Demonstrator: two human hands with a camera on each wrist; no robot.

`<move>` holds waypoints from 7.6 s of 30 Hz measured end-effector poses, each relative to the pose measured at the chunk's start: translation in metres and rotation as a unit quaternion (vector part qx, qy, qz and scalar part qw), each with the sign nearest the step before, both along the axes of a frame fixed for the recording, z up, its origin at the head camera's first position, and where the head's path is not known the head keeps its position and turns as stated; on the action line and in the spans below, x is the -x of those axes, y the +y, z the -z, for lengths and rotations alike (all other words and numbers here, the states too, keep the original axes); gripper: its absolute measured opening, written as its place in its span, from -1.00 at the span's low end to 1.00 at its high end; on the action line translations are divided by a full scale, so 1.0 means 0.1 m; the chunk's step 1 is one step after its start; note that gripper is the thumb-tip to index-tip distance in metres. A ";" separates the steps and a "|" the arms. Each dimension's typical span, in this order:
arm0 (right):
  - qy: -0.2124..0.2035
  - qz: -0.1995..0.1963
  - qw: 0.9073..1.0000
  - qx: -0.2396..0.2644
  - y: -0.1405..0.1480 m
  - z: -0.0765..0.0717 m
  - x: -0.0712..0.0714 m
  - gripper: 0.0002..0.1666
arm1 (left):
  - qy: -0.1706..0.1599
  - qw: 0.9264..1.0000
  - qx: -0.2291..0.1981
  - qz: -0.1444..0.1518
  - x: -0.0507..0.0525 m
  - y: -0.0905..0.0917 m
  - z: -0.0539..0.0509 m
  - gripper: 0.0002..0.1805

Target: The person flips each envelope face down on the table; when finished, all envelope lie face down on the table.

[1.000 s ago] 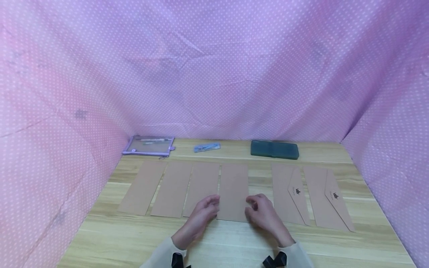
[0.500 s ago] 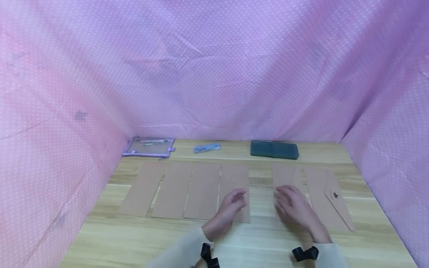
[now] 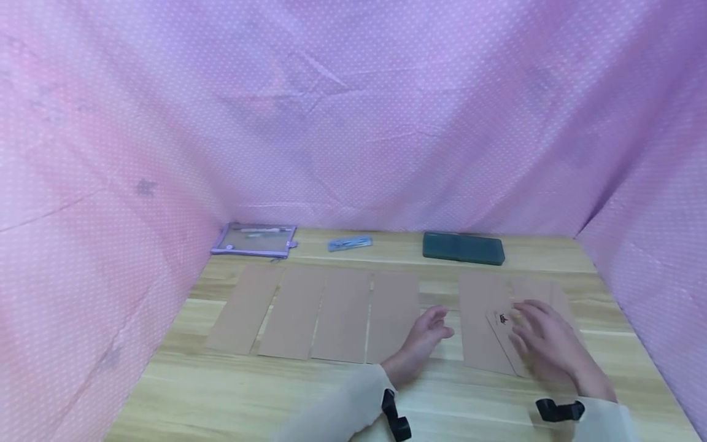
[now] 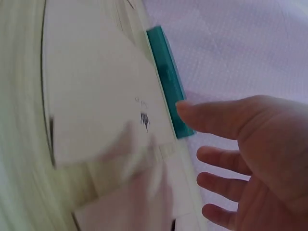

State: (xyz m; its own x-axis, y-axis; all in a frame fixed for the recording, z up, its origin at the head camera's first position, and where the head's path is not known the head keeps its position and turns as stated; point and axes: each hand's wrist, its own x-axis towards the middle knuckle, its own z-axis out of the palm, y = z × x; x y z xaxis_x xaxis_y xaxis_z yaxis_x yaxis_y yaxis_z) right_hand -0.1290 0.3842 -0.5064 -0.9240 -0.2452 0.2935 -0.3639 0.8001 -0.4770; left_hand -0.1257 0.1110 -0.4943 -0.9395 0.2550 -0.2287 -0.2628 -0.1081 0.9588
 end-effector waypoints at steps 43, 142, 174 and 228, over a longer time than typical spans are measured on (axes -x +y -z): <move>-0.043 -0.029 0.995 -0.079 0.02 0.17 0.01 -0.35 | -0.155 0.957 -0.226 -0.093 0.10 0.37 0.18 -0.61; -0.201 -0.053 0.931 0.299 -0.32 -0.04 -0.14 -0.07 | -0.150 0.965 -0.207 0.051 0.00 0.34 0.19 -0.49; -0.200 -0.089 0.843 0.492 -0.25 0.15 -0.11 0.11 | -0.075 0.989 -0.129 0.003 -0.02 0.25 0.32 -0.52; -0.215 -0.088 0.892 0.389 -0.48 0.19 -0.40 -0.16 | -0.047 0.999 0.009 -0.005 -0.16 -0.21 0.33 -0.45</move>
